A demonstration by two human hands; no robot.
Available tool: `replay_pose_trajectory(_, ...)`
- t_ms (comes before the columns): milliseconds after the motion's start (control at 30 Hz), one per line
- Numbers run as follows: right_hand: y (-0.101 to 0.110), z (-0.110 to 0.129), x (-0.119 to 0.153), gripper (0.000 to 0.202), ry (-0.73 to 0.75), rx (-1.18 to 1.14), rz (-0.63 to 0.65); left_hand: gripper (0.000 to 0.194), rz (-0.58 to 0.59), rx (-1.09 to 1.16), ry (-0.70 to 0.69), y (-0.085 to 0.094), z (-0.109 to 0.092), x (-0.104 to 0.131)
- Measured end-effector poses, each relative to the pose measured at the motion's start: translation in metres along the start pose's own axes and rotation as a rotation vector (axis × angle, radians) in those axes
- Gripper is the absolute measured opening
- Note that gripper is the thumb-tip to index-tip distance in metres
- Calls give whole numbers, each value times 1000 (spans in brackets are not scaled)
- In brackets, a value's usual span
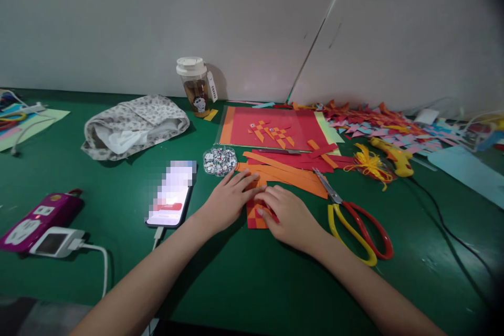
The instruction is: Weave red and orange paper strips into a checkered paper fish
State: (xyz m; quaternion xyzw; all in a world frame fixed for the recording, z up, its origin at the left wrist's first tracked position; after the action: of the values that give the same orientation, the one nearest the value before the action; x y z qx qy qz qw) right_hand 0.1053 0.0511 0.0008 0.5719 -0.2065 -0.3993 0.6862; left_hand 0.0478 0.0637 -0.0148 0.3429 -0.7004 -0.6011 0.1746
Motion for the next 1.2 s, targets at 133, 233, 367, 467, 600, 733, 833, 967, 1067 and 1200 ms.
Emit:
replay_pose_trajectory(133, -7, -4, 2, 26, -15, 16, 42, 59, -8, 17, 16, 0, 3, 0)
replay_pose_trajectory(233, -7, -5, 2, 27, -18, 16, 38, 60, -12, 35, 31, 0, 6, 1)
replay_pose_trajectory(367, -7, -4, 0, 24, -24, 9, 47, 61, -2, 54, 30, -1, 8, 1)
replay_pose_trajectory(467, -8, -3, -1, 22, -29, 4, 67, 61, 5, 52, 30, -2, 8, 1)
replay_pose_trajectory(600, 2, -5, 2, 24, -30, -44, 36, 60, 5, 35, 26, -2, 8, 1)
replay_pose_trajectory(733, 24, -19, 12, 16, -60, -93, -65, 56, -57, 41, 3, 10, 1, -2)
replay_pose_trajectory(833, 25, -23, 22, 8, -17, -93, -27, 35, -154, 98, 38, 25, -3, -3)
replay_pose_trajectory(967, 19, -29, 31, 8, -10, -105, -8, 24, -153, 164, -58, 28, -25, -4)
replay_pose_trajectory(1067, 15, -31, 33, 8, -21, -115, -5, 26, -68, 141, -180, 20, -46, -4)
replay_pose_trajectory(1200, 14, -32, 33, 8, -39, -128, 24, 24, -7, 104, -194, 11, -52, -5)
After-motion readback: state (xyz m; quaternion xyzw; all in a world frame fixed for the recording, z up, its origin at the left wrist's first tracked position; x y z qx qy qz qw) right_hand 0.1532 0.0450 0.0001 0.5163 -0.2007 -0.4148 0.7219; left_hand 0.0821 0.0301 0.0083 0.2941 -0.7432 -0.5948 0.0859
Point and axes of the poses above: each hand's wrist, its own x-axis away from the middle knuckle, its own y-axis out of the back of the hand, z = x × y, the point moved 10 cm from there along -x, towards the middle knuckle, and after that the axes turned 4 degrees about x, right-handed, at the moved point
